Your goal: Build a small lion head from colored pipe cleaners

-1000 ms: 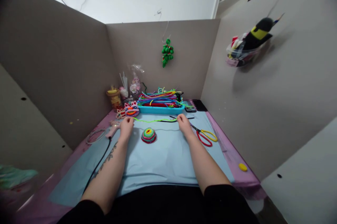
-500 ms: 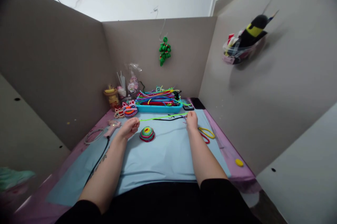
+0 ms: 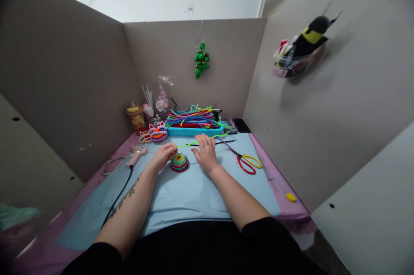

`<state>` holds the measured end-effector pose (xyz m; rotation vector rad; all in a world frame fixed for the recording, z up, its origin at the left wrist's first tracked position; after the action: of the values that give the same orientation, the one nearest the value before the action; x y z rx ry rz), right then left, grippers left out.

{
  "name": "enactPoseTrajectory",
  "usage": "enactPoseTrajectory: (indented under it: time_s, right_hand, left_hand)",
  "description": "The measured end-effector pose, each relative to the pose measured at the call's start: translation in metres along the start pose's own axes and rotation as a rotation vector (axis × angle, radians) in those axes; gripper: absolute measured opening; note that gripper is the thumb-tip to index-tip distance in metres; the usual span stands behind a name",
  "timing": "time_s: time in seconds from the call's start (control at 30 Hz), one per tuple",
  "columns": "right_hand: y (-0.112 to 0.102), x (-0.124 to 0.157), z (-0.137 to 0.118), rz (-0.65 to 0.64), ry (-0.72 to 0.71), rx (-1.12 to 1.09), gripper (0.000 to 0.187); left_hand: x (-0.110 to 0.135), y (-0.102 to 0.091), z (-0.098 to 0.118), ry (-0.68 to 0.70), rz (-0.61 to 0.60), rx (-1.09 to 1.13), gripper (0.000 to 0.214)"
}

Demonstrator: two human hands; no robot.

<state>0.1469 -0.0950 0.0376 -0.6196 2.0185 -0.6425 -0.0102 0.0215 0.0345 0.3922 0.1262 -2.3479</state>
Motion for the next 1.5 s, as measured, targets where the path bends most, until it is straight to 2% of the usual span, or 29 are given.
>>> enactPoseTrajectory:
  time_s: [0.07,0.13,0.2,0.27,0.3,0.37,0.47,0.53,0.6,0.77,0.9,1.03,1.13,1.3,1.5]
  right_hand:
    - [0.008,0.007,-0.019,-0.072,-0.063,-0.043,0.033]
    - [0.011,0.010,-0.024,-0.109,-0.088,-0.104,0.024]
    - [0.011,0.010,-0.019,-0.110,-0.100,-0.157,0.019]
    - [0.008,0.009,-0.007,-0.087,-0.091,-0.192,0.016]
    - [0.006,0.009,-0.002,-0.076,-0.077,-0.205,0.016]
    - [0.004,0.008,0.008,-0.059,-0.040,-0.228,0.015]
    - [0.004,0.007,0.013,-0.048,-0.014,-0.266,0.018]
    - [0.005,0.008,0.011,-0.059,-0.031,-0.296,0.021]
    - [0.006,0.009,0.007,-0.083,-0.060,-0.329,0.024]
    - [0.001,0.014,-0.006,-0.139,-0.130,-0.379,0.023]
    - [-0.004,0.016,-0.013,-0.124,-0.182,-0.373,0.017]
    - [-0.006,0.014,-0.012,-0.063,-0.174,-0.368,0.016]
    - [-0.006,0.013,-0.010,-0.041,-0.175,-0.328,0.017]
    - [-0.006,0.013,-0.009,-0.051,-0.193,-0.229,0.018]
    - [-0.003,0.014,-0.013,-0.087,-0.217,-0.219,0.017]
  left_hand:
    - [0.002,0.002,0.001,0.015,-0.054,-0.007,0.022]
    - [0.003,0.002,0.002,0.022,-0.098,-0.050,0.026]
    - [0.003,0.000,0.001,0.049,-0.122,-0.144,0.031]
    - [0.003,-0.002,0.001,0.133,-0.160,-0.290,0.038]
    - [0.003,-0.003,0.001,0.192,-0.202,-0.377,0.045]
    - [0.004,-0.002,-0.001,0.300,-0.363,-0.552,0.071]
    - [0.006,-0.003,-0.010,0.314,-0.532,-0.711,0.093]
    - [0.006,-0.003,-0.013,0.285,-0.564,-0.728,0.095]
    - [0.006,-0.004,-0.014,0.266,-0.545,-0.704,0.093]
    - [0.004,-0.007,-0.004,0.285,-0.348,-0.542,0.087]
    - [0.001,-0.010,0.001,0.289,-0.235,-0.376,0.073]
    - [0.000,-0.010,0.000,0.254,-0.245,-0.333,0.058]
    - [0.000,-0.009,-0.002,0.254,-0.283,-0.352,0.055]
    - [0.000,-0.008,-0.008,0.249,-0.299,-0.384,0.063]
    - [0.000,-0.008,-0.006,0.328,-0.289,-0.473,0.071]
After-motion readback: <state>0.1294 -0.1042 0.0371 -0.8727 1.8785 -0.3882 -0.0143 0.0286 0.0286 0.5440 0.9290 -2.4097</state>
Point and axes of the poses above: each hand's wrist, its own x-axis away from the middle knuckle, its own y-axis out of the palm, z = x × y, the point moved 3 cm from there along -x, towards the middle knuckle, and after that the axes turned 14 degrees about y, right-handed, at the moved point
